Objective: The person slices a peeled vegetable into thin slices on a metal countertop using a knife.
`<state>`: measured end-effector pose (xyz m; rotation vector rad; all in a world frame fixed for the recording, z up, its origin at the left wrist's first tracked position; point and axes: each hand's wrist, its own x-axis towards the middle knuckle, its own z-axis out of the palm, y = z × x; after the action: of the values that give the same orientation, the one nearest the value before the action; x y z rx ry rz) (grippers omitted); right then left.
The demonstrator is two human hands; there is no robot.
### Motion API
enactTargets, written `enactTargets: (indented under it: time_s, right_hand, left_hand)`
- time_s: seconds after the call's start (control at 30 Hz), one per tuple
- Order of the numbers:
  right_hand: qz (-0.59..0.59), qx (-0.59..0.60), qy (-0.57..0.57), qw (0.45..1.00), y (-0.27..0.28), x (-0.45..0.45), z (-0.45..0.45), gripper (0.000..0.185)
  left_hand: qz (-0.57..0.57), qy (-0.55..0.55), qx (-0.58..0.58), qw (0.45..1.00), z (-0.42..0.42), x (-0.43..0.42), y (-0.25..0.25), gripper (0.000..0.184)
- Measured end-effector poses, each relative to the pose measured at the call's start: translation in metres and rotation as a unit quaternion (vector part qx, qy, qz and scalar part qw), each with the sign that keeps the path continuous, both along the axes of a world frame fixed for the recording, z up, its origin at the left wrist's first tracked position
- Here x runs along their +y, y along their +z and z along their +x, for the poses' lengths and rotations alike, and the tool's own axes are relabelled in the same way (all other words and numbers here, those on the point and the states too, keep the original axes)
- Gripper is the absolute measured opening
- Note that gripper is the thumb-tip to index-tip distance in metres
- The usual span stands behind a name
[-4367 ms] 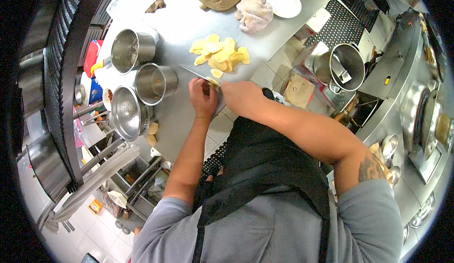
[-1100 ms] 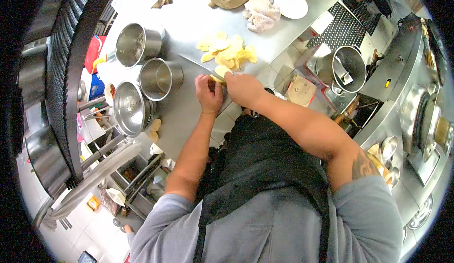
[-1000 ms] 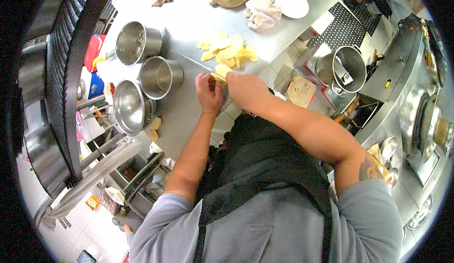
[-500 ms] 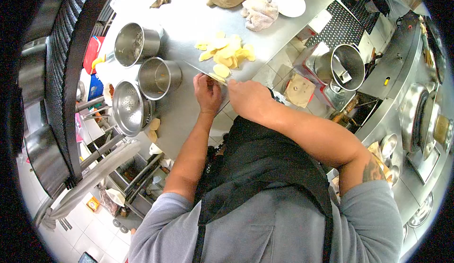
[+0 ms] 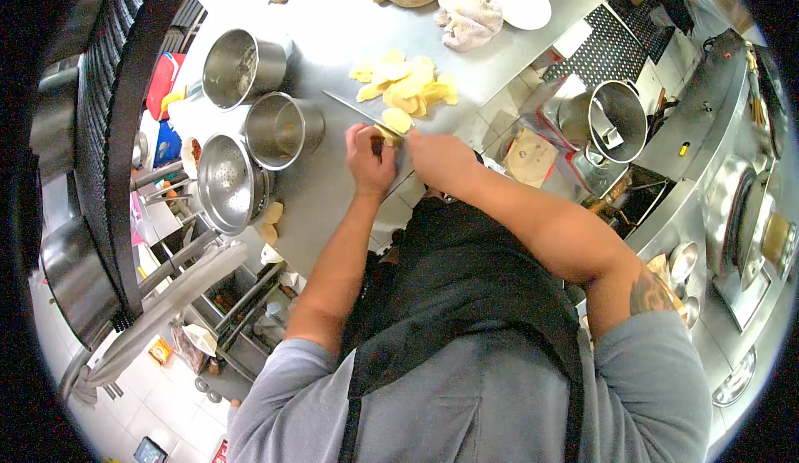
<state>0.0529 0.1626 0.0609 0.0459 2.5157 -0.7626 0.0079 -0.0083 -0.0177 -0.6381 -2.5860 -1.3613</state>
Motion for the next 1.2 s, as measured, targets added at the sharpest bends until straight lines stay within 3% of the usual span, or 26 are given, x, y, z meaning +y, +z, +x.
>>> enactTargets:
  time_s: [0.17,0.37,1.2]
  right_hand:
    - [-0.004,0.013,-0.015,1.000,0.031,0.005,0.002,0.019]
    - [0.034,0.011,0.021,0.999,0.054,0.007,0.010,0.019]
    - [-0.008,0.038,0.009,0.999,0.029,0.005,0.015,0.015]
  left_hand:
    - [-0.007,0.000,0.025,1.000,-0.001,0.001,0.002,0.028]
    - [0.025,0.009,-0.026,0.999,0.001,-0.001,-0.011,0.028]
    - [-0.009,-0.014,0.029,0.999,-0.002,0.001,-0.003,0.023]
